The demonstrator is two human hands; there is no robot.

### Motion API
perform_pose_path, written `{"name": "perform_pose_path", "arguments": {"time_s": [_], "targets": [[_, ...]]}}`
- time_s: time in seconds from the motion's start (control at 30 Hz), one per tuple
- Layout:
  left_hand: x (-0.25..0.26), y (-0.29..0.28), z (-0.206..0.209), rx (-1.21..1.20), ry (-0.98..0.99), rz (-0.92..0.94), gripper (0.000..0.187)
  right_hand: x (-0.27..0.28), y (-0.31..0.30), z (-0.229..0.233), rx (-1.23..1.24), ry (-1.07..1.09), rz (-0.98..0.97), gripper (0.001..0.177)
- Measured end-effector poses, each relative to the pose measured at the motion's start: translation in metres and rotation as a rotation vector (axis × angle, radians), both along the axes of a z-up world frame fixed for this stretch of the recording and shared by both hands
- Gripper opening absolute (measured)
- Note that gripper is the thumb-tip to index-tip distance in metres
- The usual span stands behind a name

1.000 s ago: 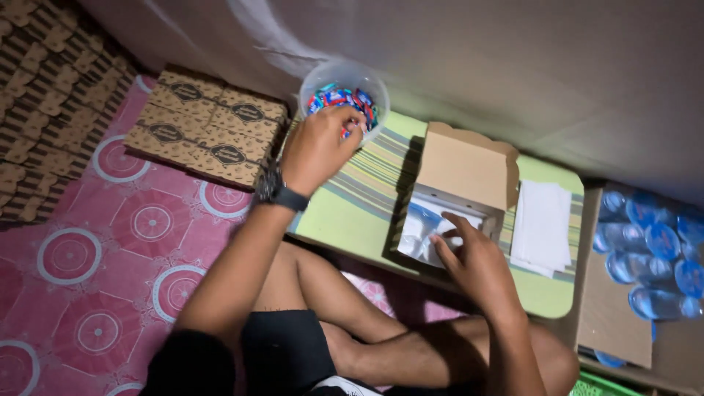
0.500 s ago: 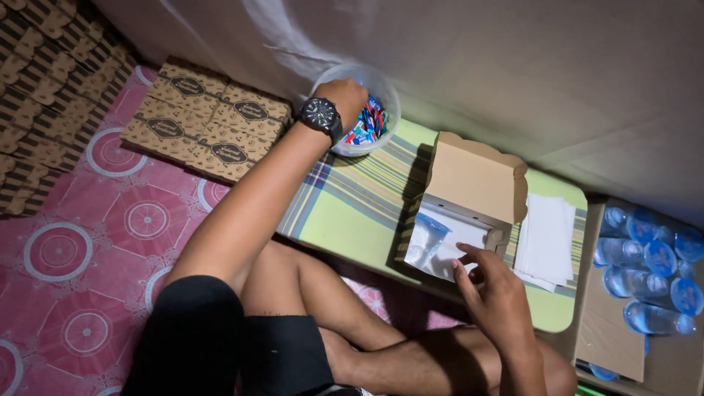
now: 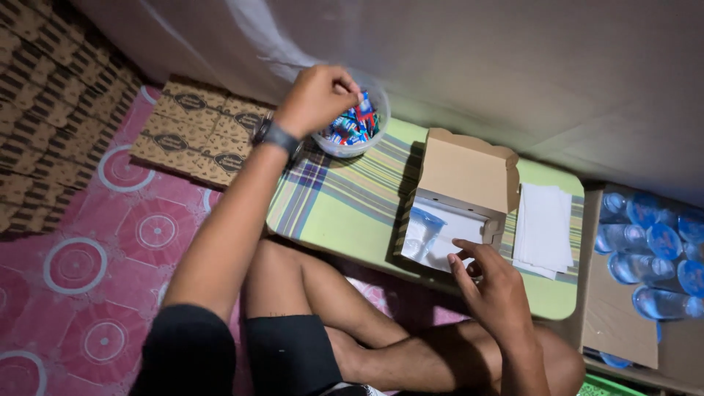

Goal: A person is seen packing a cardboard snack box with a napkin, a cup of water, candies, and a packaged snack.

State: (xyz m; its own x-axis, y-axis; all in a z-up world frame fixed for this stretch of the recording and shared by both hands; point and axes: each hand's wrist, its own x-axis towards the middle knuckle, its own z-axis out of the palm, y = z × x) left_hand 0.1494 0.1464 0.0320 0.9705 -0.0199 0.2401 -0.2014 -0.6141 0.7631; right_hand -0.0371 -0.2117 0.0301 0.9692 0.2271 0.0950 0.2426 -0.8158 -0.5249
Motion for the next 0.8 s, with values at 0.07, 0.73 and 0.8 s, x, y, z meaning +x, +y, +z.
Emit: {"name": "perform_pose_path", "arguments": {"time_s": [0.07, 0.73, 0.8], "targets": [[-0.027, -0.017, 0.011, -0.158, 0.053, 0.016, 0.013, -0.002, 0.0, 0.001, 0.027, -0.012, 0.002, 0.029], [-0.133, -0.195, -0.001, -1.052, 0.189, -0.031, 0.029, 0.005, -0.002, -0.004, 0.702, -0.072, -0.163, 0.02], [-0.136, -0.204, 0.004, -1.07, 0.207, -0.047, 0.03, 0.011, -0.006, -0.006, 0.815, -0.084, -0.187, 0.023]]}}
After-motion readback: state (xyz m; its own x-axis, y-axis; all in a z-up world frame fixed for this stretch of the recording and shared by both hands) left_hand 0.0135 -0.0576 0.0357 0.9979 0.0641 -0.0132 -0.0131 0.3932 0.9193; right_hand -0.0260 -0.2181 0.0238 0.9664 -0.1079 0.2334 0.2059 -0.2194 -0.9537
